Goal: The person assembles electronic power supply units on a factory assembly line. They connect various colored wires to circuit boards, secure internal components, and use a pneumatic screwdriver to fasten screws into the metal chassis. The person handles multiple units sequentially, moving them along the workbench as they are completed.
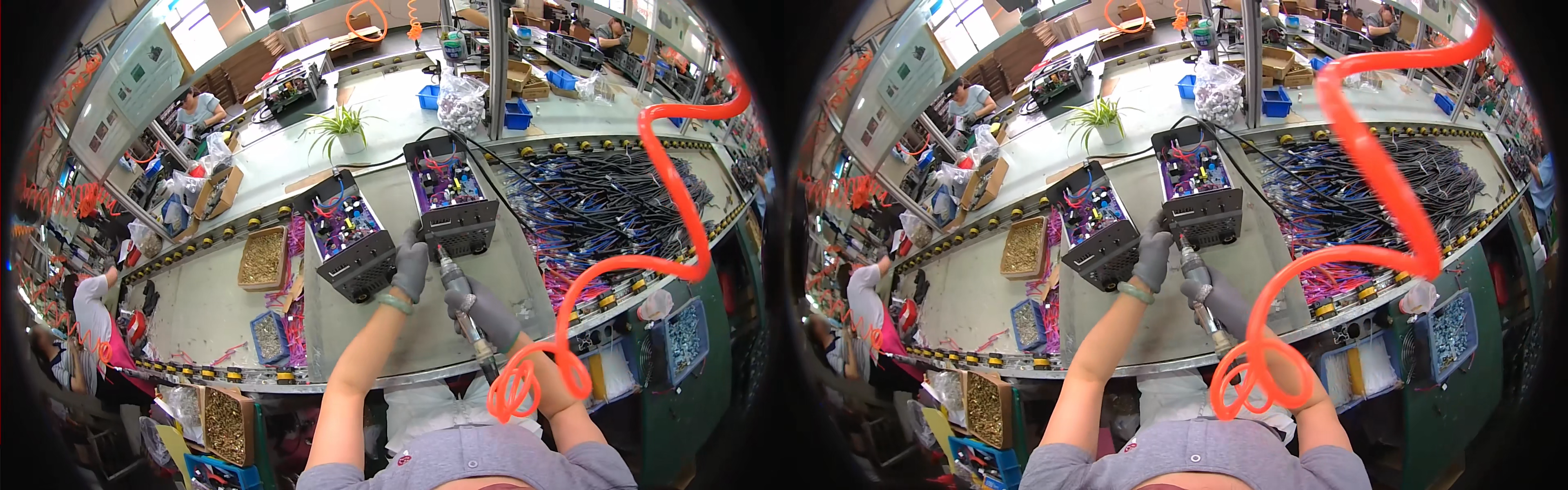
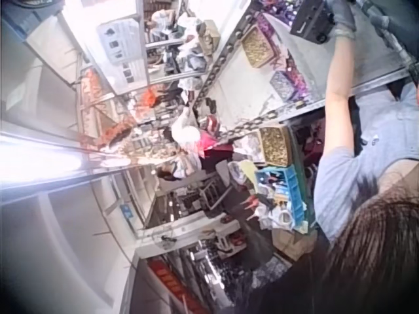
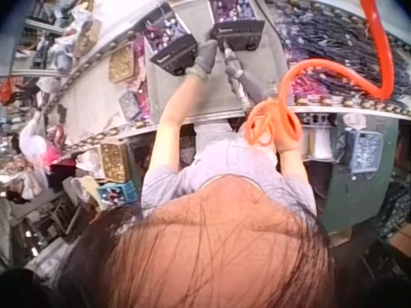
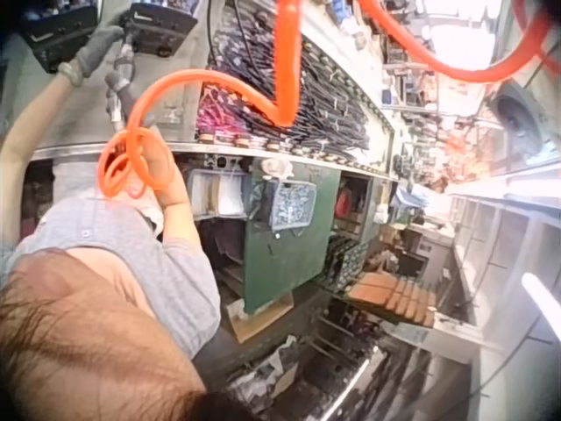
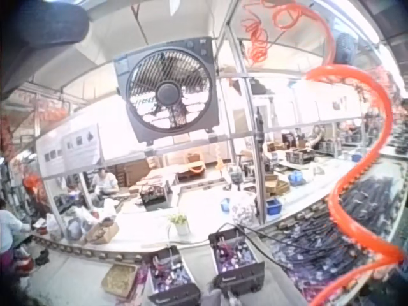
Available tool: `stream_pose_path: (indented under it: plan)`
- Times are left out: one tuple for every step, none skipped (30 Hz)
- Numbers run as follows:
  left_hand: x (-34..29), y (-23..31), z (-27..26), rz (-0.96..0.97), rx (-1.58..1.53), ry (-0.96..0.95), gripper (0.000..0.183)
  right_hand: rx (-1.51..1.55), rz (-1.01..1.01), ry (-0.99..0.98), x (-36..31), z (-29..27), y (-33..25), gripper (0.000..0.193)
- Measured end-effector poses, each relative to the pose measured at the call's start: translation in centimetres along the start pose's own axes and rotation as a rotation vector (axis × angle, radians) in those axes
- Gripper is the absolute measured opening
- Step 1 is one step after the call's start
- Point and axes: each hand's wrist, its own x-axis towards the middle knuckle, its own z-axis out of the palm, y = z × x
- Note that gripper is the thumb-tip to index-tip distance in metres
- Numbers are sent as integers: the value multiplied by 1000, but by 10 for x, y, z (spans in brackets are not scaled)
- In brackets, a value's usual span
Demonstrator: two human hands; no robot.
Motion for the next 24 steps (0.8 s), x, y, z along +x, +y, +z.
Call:
stream_pose_path:
  plan:
    - [1,2,-1,-21,-77,-79,66,22,1,1,4,1,2,46]
    - [1,4,-2,-8,-71,-99,68,25,19,13,6,1,5,42]
    - [-3,9,-1,1,-65,-118,69,37,18,21,7,2,7,42]
    - [-5,12,-1,10,-58,-137,71,49,18,29,8,3,7,41]
    - [-5,11,-2,16,-35,-152,71,60,16,37,9,5,8,40]
    - [-6,11,-4,24,-14,-164,71,56,18,37,9,6,8,41]
    - [-7,11,-5,33,8,-176,71,52,20,38,9,8,7,41]
    - [-6,9,-8,35,24,-189,71,48,21,40,9,11,8,42]
    - [-5,9,-11,38,38,-205,71,54,15,44,10,12,9,43]
    - [-4,8,-13,41,53,-220,71,59,10,48,12,14,12,44]
    - [-5,7,-14,37,66,-223,70,64,4,52,12,16,13,44]
    - [-8,10,-13,34,77,-227,69,98,0,59,12,19,13,45]
    - [-10,13,-11,32,89,-230,68,131,-4,65,11,22,12,45]
    - [-10,14,-11,39,102,-240,68,164,-8,70,11,25,12,46]
    - [-12,15,-11,48,116,-246,67,179,-6,68,12,25,13,46]
    - [-13,16,-11,57,130,-251,67,194,-3,66,14,24,15,45]
    - [-14,18,-10,68,134,-253,67,209,1,63,16,24,17,45]
    - [-16,19,-8,78,136,-251,66,205,-9,62,16,25,19,45]
    - [-17,20,-7,87,138,-249,66,201,-18,61,17,25,20,45]
    - [-15,22,-8,89,157,-251,66,196,-28,60,18,26,20,44]
    - [-15,22,-9,86,174,-254,65,197,-20,65,17,27,20,45]
    - [-14,23,-11,84,190,-257,65,197,-12,70,19,29,19,45]
    - [-14,24,-11,59,167,-257,65,198,-5,73,20,30,17,45]
    - [-14,25,-10,35,140,-261,65,193,-32,65,24,29,19,46]
